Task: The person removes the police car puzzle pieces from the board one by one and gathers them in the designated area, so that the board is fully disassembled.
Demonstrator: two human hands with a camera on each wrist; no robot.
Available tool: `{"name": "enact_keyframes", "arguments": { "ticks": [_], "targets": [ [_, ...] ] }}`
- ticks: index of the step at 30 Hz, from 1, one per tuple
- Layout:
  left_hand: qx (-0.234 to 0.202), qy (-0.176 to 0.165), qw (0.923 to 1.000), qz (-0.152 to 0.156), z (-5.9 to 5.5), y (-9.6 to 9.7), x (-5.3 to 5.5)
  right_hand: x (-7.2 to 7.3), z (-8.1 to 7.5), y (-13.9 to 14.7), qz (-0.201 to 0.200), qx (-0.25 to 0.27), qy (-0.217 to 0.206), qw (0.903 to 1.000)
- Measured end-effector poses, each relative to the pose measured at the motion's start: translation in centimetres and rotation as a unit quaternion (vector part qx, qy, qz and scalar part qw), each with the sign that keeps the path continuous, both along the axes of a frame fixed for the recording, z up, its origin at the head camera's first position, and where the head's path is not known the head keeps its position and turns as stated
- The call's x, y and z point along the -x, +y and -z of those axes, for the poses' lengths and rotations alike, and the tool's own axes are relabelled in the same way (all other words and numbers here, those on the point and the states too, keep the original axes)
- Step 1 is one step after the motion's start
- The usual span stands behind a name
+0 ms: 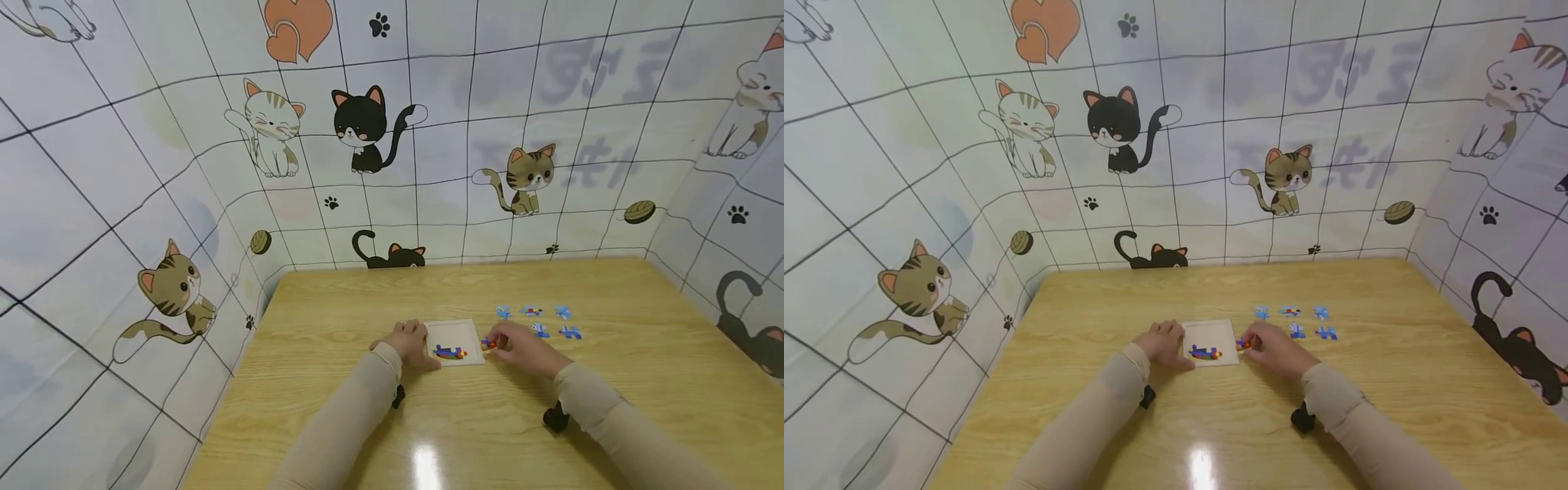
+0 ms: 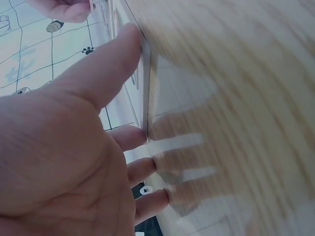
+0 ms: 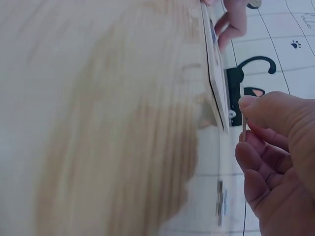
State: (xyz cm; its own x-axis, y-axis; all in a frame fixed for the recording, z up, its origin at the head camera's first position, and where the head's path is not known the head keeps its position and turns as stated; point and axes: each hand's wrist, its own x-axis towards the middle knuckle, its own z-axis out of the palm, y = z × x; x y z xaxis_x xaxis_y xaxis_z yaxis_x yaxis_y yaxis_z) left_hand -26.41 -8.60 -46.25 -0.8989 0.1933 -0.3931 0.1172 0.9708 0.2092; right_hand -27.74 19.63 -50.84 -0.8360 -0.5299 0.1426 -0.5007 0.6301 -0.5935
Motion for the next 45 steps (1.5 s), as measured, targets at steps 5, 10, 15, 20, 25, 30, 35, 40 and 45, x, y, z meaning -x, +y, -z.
{"name": "enact_keyframes", "arguments": {
  "ticks": [5,10,15,20,25,30,35,40,45],
  "targets": [
    [0.005,0.002,1.0000,0.001,0.5,0.1,0.1,-0.1,-0.3,1.9,0.016,-0.005,0.009,0.9998],
    [0.009,-0.006,0.9999,-0.005,1.9,0.0,1.3,-0.4,-0.5,3.8,0.039,-0.009,0.004,0.9992],
    [0.011,-0.008,0.9999,-0.004,2.4,0.1,1.6,-0.7,-0.3,5.7,0.054,-0.013,0.014,0.9984],
    [0.018,-0.013,0.9998,-0.003,2.1,0.2,1.3,-1.3,-0.4,7.4,0.077,-0.018,0.024,0.9966],
    [0.024,-0.010,0.9997,-0.001,2.0,0.3,1.3,-1.9,-0.1,9.3,0.093,-0.025,0.019,0.9952],
    [0.028,-0.010,0.9996,-0.002,2.3,0.3,1.4,-2.5,0.1,11.0,0.104,-0.029,0.016,0.9940],
    [0.021,-0.002,0.9998,0.001,1.8,0.2,0.9,-3.0,0.1,12.7,0.118,-0.036,0.005,0.9924],
    [0.010,0.002,0.9999,0.006,0.9,0.0,0.2,-3.2,0.5,14.0,0.117,-0.044,0.017,0.9920],
    [0.010,0.000,0.9999,0.005,1.5,-0.1,0.8,-3.3,0.7,14.7,0.121,-0.051,0.016,0.9912]
  ]
}}
